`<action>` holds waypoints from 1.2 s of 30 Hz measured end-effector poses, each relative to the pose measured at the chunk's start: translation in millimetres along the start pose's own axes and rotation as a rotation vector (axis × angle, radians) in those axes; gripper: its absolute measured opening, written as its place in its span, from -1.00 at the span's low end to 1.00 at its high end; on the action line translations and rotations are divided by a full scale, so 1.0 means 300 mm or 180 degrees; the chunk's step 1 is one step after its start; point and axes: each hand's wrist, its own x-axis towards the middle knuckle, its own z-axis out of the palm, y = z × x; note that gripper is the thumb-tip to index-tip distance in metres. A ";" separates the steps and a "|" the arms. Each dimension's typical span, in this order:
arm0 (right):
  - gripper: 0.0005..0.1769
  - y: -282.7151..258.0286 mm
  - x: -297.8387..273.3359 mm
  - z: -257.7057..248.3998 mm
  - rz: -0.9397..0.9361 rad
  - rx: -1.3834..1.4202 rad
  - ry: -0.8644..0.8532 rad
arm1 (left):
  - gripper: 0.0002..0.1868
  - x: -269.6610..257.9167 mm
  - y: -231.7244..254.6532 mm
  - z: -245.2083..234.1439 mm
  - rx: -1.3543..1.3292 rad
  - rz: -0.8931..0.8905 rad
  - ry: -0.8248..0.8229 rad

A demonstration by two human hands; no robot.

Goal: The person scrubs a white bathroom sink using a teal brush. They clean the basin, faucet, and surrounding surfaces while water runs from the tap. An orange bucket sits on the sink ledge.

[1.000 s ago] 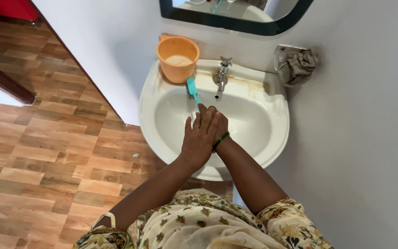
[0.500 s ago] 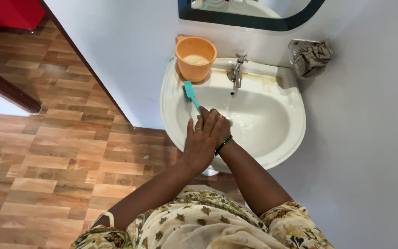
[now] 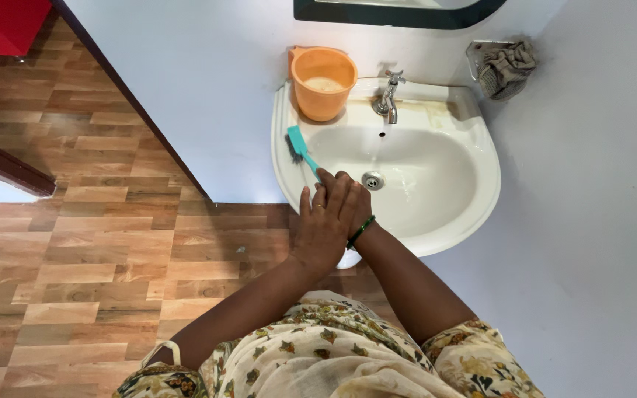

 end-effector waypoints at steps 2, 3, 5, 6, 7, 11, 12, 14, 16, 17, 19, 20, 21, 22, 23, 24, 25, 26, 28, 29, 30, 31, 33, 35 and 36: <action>-0.53 -0.001 0.030 0.035 0.0012 -0.0163 -0.0037 | -0.06 0.000 -0.035 0.017 0.0080 -0.0025 0.0230; -0.53 -0.004 0.049 0.054 0.0012 -0.0247 -0.0053 | -0.07 0.000 -0.055 0.023 0.0121 -0.0043 0.0350; -0.50 -0.001 0.095 0.090 -0.0028 -0.0195 -0.0092 | -0.04 0.016 -0.099 0.037 0.0022 -0.0087 0.0294; -0.49 0.003 0.107 0.106 -0.0045 -0.0166 -0.0110 | -0.03 0.021 -0.113 0.042 -0.0025 -0.0105 0.0264; -0.44 0.000 0.105 0.117 -0.0150 -0.0245 -0.0066 | -0.03 0.013 -0.122 0.040 -0.0074 -0.0102 0.0280; -0.37 -0.014 0.078 0.121 -0.0281 -0.0405 -0.0031 | -0.04 -0.014 -0.131 0.014 -0.0216 -0.0024 0.0384; -0.39 -0.024 0.056 0.113 -0.0239 -0.0411 -0.0065 | -0.04 -0.031 -0.126 0.002 -0.0248 0.0008 0.0419; -0.39 -0.034 0.005 0.091 -0.0367 -0.0343 0.0079 | -0.04 -0.061 -0.110 -0.011 -0.0322 0.0048 0.0244; -0.38 -0.047 -0.014 0.063 -0.0337 -0.0266 0.0018 | -0.05 -0.077 -0.096 -0.026 -0.0318 0.0076 0.0199; -0.37 -0.052 -0.022 0.051 -0.0234 -0.0217 -0.0112 | -0.06 -0.081 -0.090 -0.030 -0.0275 0.0092 0.0233; -0.36 -0.059 -0.024 0.043 -0.0168 -0.0201 -0.0217 | -0.07 -0.084 -0.091 -0.034 -0.0249 0.0098 0.0253; -0.35 -0.061 -0.023 0.044 -0.0206 -0.0233 -0.0191 | -0.07 -0.084 -0.094 -0.033 -0.0267 0.0089 0.0238; -0.35 -0.062 -0.020 0.049 -0.0240 -0.0263 -0.0157 | -0.07 -0.083 -0.098 -0.032 -0.0281 0.0088 0.0226; -0.36 -0.064 -0.016 0.057 -0.0265 -0.0291 -0.0107 | -0.06 -0.082 -0.104 -0.031 -0.0285 0.0082 0.0209; -0.37 -0.066 -0.008 0.071 -0.0293 -0.0315 -0.0052 | -0.05 -0.080 -0.115 -0.028 -0.0284 0.0076 0.0194; -0.38 -0.066 0.000 0.086 -0.0320 -0.0339 0.0003 | -0.04 -0.079 -0.126 -0.025 -0.0283 0.0070 0.0179; -0.36 -0.062 0.007 0.102 -0.0313 -0.0330 -0.0007 | -0.03 -0.077 -0.133 -0.019 -0.0304 0.0040 0.0195; -0.35 -0.057 0.018 0.118 -0.0306 -0.0321 -0.0016 | -0.03 -0.075 -0.140 -0.013 -0.0325 0.0010 0.0211; -0.32 -0.051 0.039 0.147 -0.0268 -0.0371 -0.0072 | -0.01 -0.069 -0.157 -0.001 -0.0357 -0.0016 0.0236; -0.31 -0.051 0.050 0.161 -0.0237 -0.0424 -0.0122 | 0.00 -0.064 -0.167 0.003 -0.0366 -0.0015 0.0239; -0.29 -0.049 0.060 0.170 -0.0207 -0.0477 -0.0173 | 0.01 -0.059 -0.175 0.007 -0.0375 -0.0014 0.0242; -0.30 -0.046 0.067 0.176 -0.0186 -0.0469 -0.0223 | 0.01 -0.056 -0.181 0.009 -0.0419 -0.0017 0.0211; -0.31 -0.049 0.075 0.182 -0.0142 -0.0453 -0.0322 | 0.02 -0.051 -0.190 0.009 -0.0506 -0.0022 0.0150; -0.30 -0.053 0.069 0.172 -0.0164 -0.0466 -0.0255 | -0.01 -0.060 -0.184 0.001 -0.0456 -0.0012 0.0233; -0.29 -0.058 0.063 0.163 -0.0175 -0.0473 -0.0222 | -0.03 -0.065 -0.179 -0.005 -0.0431 -0.0007 0.0275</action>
